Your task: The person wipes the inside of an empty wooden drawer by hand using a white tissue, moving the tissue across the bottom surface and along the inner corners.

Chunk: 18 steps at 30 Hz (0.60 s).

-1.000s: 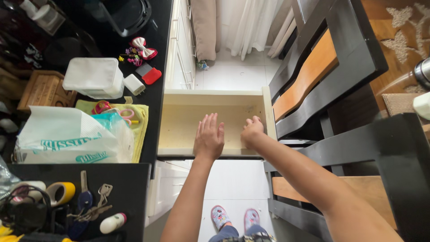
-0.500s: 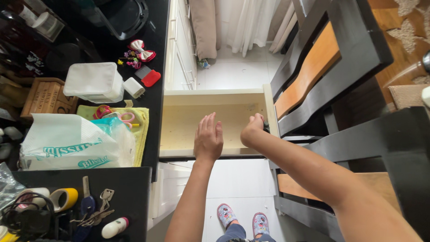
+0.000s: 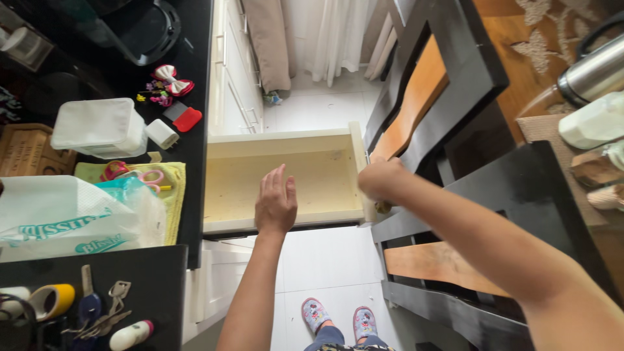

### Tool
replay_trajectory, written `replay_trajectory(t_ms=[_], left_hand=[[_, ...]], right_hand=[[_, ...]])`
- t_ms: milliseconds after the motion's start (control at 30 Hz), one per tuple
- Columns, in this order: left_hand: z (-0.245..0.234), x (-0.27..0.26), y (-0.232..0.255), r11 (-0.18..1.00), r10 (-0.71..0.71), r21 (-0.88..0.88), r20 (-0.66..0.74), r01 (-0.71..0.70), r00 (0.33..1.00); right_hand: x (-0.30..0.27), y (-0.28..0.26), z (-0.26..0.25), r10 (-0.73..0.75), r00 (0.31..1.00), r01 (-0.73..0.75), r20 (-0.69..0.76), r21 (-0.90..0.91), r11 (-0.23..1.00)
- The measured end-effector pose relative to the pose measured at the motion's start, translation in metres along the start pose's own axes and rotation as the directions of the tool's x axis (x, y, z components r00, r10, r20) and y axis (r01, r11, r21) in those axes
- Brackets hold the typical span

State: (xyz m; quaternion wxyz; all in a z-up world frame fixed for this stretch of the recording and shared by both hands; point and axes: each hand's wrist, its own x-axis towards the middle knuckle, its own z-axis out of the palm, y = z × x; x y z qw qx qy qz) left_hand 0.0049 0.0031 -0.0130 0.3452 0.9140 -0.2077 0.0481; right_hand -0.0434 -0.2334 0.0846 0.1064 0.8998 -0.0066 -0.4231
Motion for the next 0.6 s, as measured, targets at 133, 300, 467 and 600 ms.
replay_trajectory(t_ms=[133,300,467,600], left_hand=[[-0.001,-0.001,0.004,1.0,-0.004,0.02,0.005,0.004,1.0],[-0.004,-0.002,0.006,1.0,0.013,0.007,-0.02,-0.013,1.0],[-0.004,-0.003,0.004,1.0,0.017,-0.012,-0.047,-0.017,0.999],[-0.003,-0.002,0.002,0.999,0.034,-0.016,-0.087,-0.035,0.996]], right_hand=[[-0.015,0.053,0.007,0.029,0.997,-0.057,0.069,0.444,0.894],[-0.023,0.08,0.004,-0.035,0.995,0.088,-0.094,0.65,0.754],[-0.023,0.049,-0.016,-0.175,0.97,0.243,-0.169,0.67,0.702],[-0.007,0.006,-0.026,-0.148,0.941,0.302,-0.304,0.56,0.772]])
